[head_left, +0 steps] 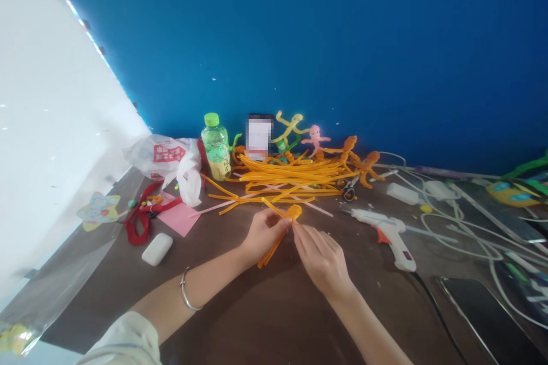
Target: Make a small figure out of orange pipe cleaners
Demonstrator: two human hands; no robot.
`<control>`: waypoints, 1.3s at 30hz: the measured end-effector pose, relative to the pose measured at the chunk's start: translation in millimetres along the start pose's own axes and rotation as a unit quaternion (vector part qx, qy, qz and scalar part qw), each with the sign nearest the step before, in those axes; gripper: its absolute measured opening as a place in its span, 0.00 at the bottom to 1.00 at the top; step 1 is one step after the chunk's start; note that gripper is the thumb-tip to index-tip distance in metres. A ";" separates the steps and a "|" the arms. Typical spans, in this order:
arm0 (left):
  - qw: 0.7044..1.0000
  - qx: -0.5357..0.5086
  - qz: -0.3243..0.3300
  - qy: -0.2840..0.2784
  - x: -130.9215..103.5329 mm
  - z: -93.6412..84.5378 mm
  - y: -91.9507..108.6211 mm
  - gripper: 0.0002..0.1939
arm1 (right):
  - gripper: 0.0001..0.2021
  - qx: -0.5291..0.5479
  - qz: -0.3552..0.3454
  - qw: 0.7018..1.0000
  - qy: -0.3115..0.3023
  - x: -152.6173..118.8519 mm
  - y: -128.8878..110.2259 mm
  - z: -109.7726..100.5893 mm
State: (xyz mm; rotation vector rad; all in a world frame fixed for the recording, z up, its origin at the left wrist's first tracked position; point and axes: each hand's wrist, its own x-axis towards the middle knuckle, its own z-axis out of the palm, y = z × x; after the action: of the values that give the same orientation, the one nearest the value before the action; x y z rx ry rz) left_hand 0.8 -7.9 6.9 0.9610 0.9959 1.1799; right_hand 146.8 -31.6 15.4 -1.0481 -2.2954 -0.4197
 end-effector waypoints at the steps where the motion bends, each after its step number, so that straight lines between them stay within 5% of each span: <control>1: 1.000 0.004 0.011 -0.004 -0.1 -0.2 0.6 0.14 | 0.11 0.025 0.026 0.999 0.001 0.7 -1.0 0.8; 4: 0.999 0.007 0.040 -0.021 0.5 -1.8 0.4 0.14 | 0.08 0.124 0.115 0.986 0.001 4.0 -3.3 0.7; 7: 0.997 0.016 0.050 -0.048 2.2 -4.7 -2.2 0.14 | 0.06 0.253 0.221 0.942 -0.024 7.3 -2.8 -3.1; 12: 0.990 -0.011 0.033 -0.138 4.2 -8.5 -0.2 0.14 | 0.09 0.499 0.388 0.765 -0.124 12.4 3.7 -13.1; 17: 0.978 -0.016 0.017 -0.205 4.1 -10.3 6.6 0.14 | 0.09 0.672 0.442 0.573 -0.152 13.1 9.6 -15.6; 20: 0.975 -0.033 0.005 -0.220 3.4 -9.5 8.9 0.13 | 0.08 0.728 0.447 0.494 -0.161 11.2 10.5 -12.2; 22: 0.978 -0.054 -0.009 -0.203 2.9 -7.8 9.5 0.14 | 0.09 0.744 0.443 0.473 -0.163 10.5 9.4 -9.0; 23: 0.980 -0.068 -0.020 -0.184 2.8 -6.6 9.6 0.14 | 0.09 0.741 0.442 0.481 -0.156 10.5 8.3 -7.3; 25: 0.986 -0.093 -0.046 -0.131 2.5 -4.4 9.5 0.15 | 0.09 0.705 0.443 0.542 -0.113 10.6 5.5 -4.0; 30: 0.987 -0.118 -0.090 -0.059 1.8 -2.0 7.4 0.14 | 0.09 0.422 0.357 0.832 0.045 7.9 -0.6 -0.8; 32: 0.986 -0.128 -0.091 -0.063 1.9 -2.0 6.1 0.13 | 0.06 0.321 0.279 0.904 0.055 6.4 -1.3 -2.0; 35: 0.985 -0.142 -0.087 -0.046 3.3 -2.2 5.2 0.13 | 0.07 0.291 0.253 0.921 0.051 5.4 0.7 -2.6; 39: 0.983 -0.158 -0.098 -0.007 7.5 -4.3 5.4 0.15 | 0.08 0.400 0.374 0.837 0.022 4.4 10.9 3.0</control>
State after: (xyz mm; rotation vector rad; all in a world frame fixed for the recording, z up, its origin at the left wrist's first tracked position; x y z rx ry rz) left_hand -4.0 0.5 10.1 0.6043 0.8398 1.1232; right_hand 151.7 -20.5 16.3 -1.2988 -1.5374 0.7596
